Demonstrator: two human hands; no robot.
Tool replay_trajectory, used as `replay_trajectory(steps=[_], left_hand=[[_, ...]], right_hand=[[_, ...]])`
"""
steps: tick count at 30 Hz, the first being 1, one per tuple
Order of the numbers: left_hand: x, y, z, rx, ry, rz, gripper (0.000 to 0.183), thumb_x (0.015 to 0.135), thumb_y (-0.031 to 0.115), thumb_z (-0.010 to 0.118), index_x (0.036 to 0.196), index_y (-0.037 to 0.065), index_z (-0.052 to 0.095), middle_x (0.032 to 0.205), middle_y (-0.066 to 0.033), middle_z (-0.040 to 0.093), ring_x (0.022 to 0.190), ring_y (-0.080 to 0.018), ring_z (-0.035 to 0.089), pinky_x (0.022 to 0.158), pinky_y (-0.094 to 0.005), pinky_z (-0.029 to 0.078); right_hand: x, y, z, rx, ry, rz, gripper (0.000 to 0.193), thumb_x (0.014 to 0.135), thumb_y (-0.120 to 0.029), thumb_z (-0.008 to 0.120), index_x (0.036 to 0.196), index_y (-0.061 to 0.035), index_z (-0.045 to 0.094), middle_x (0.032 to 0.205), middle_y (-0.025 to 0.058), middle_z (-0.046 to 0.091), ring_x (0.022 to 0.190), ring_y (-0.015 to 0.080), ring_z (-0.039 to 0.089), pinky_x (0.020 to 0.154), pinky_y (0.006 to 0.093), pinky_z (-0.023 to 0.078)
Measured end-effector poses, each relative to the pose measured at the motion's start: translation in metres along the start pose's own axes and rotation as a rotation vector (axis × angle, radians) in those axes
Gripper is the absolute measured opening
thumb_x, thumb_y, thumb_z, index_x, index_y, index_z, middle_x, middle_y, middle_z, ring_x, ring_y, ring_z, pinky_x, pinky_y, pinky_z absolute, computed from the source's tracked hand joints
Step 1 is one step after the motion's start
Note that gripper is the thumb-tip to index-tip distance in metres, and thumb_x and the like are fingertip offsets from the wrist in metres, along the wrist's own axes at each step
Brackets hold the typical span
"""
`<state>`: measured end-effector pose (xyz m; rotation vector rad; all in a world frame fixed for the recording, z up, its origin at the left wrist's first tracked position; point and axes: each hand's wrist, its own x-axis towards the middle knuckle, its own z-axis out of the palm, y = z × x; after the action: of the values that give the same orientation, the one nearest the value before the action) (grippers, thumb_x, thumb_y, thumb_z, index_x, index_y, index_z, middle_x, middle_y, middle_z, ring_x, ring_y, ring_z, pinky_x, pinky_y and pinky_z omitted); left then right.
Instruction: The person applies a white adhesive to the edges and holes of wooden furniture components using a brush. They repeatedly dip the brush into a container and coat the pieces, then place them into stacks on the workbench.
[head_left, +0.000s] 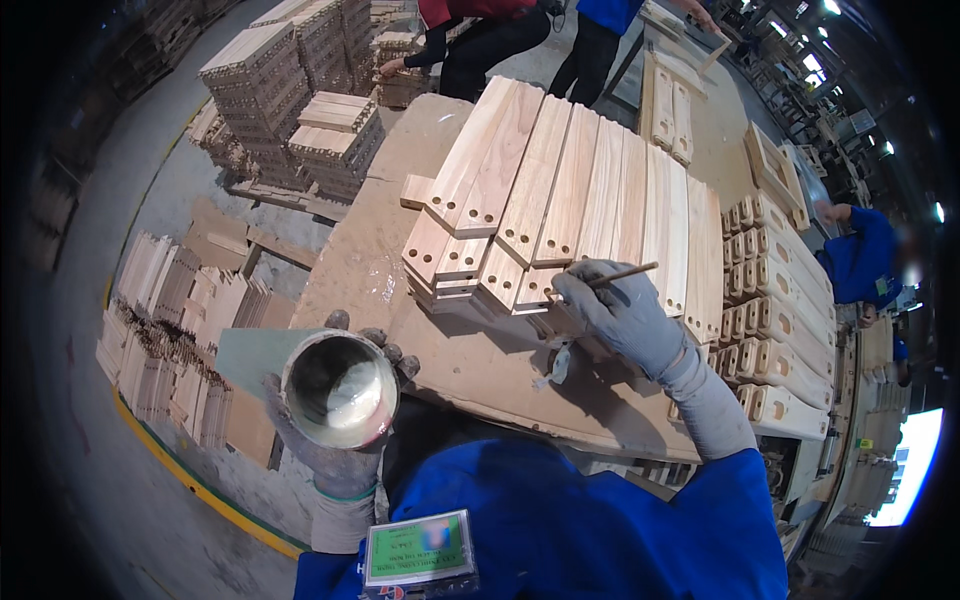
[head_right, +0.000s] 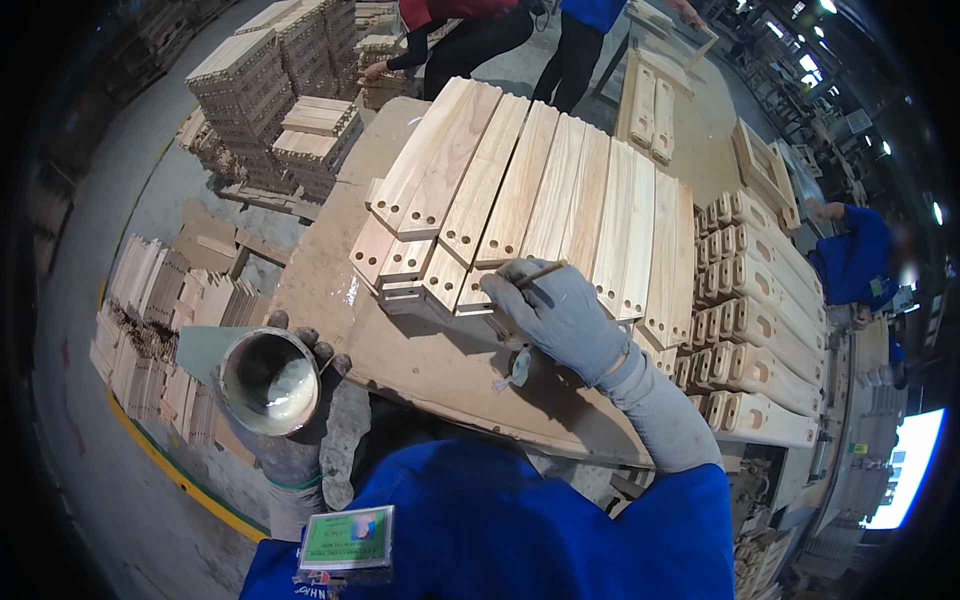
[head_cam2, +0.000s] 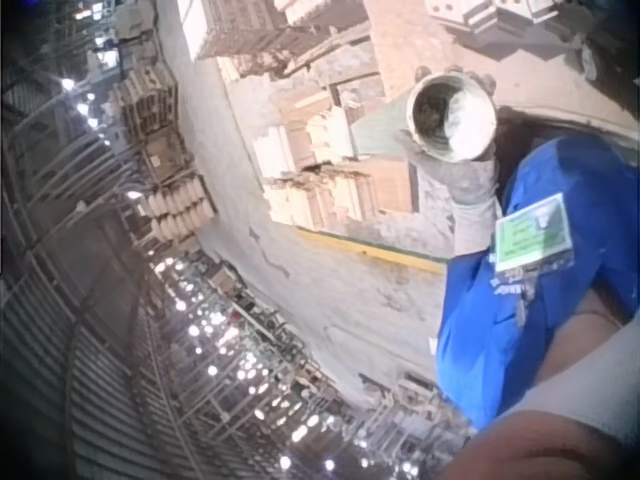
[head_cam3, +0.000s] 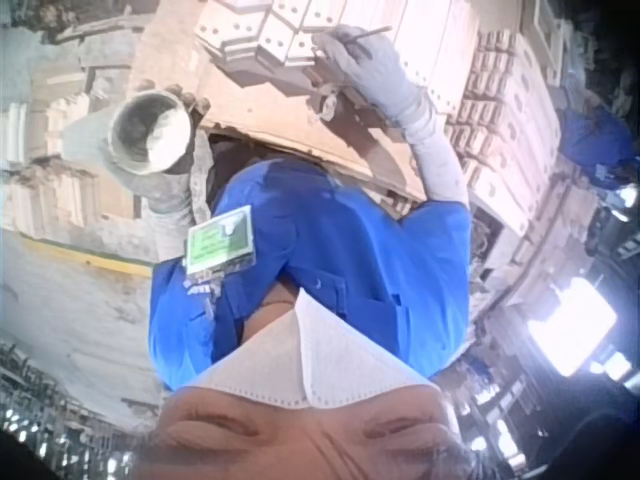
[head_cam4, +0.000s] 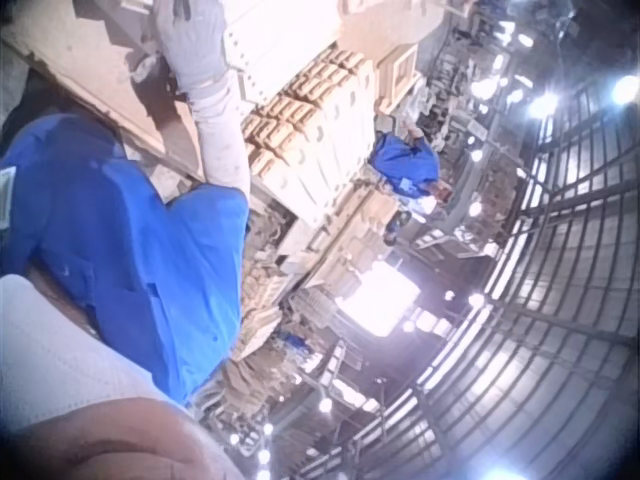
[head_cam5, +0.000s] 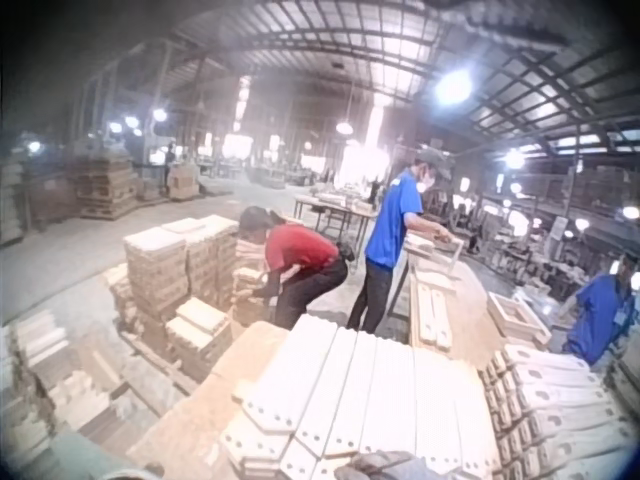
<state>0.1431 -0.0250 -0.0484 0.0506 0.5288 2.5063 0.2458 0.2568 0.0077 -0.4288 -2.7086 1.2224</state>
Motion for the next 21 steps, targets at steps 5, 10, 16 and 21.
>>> replay_trajectory(steps=[5,10,16,21], left_hand=[[0.001,-0.001,0.008,0.021,-0.027,-0.033,0.085,0.086,0.067,0.036,0.138,0.000,0.033,0.119,-0.0263,0.053,0.104,-0.0390,0.057,0.096,-0.0563,0.040],[-0.004,-0.001,0.010,0.092,0.039,0.002,0.084,0.087,0.065,0.037,0.139,0.000,0.032,0.119,-0.0251,0.054,0.104,-0.0371,0.058,0.098,-0.0560,0.039],[-0.005,-0.001,0.033,0.135,-0.040,-0.029,0.079,0.088,0.064,0.036,0.137,0.002,0.035,0.119,-0.0251,0.053,0.105,-0.0364,0.057,0.098,-0.0564,0.039],[0.003,0.002,0.034,0.151,-0.030,-0.046,0.077,0.088,0.063,0.036,0.133,0.000,0.038,0.114,-0.0246,0.055,0.105,-0.0347,0.057,0.098,-0.0573,0.039]], right_hand=[[-0.007,0.019,-0.005,-0.143,0.077,-0.345,0.021,0.089,-0.018,0.058,0.097,0.0003,0.065,0.075,0.0123,0.062,0.062,0.0189,0.060,0.055,0.0274,0.047],[-0.019,-0.003,-0.021,0.909,0.286,0.334,0.028,0.098,-0.019,0.046,0.107,0.0062,0.055,0.085,0.0109,0.064,0.067,0.0120,0.061,0.059,0.0218,0.054],[-0.038,0.007,-0.010,1.559,0.155,0.133,0.038,0.102,-0.024,0.033,0.124,0.0053,0.041,0.098,0.0176,0.063,0.084,0.0169,0.064,0.067,0.0258,0.057],[-0.049,-0.008,0.004,1.459,0.220,0.119,0.035,0.101,-0.022,0.035,0.121,0.0065,0.042,0.101,0.0171,0.061,0.084,0.0197,0.064,0.070,0.0271,0.057]])
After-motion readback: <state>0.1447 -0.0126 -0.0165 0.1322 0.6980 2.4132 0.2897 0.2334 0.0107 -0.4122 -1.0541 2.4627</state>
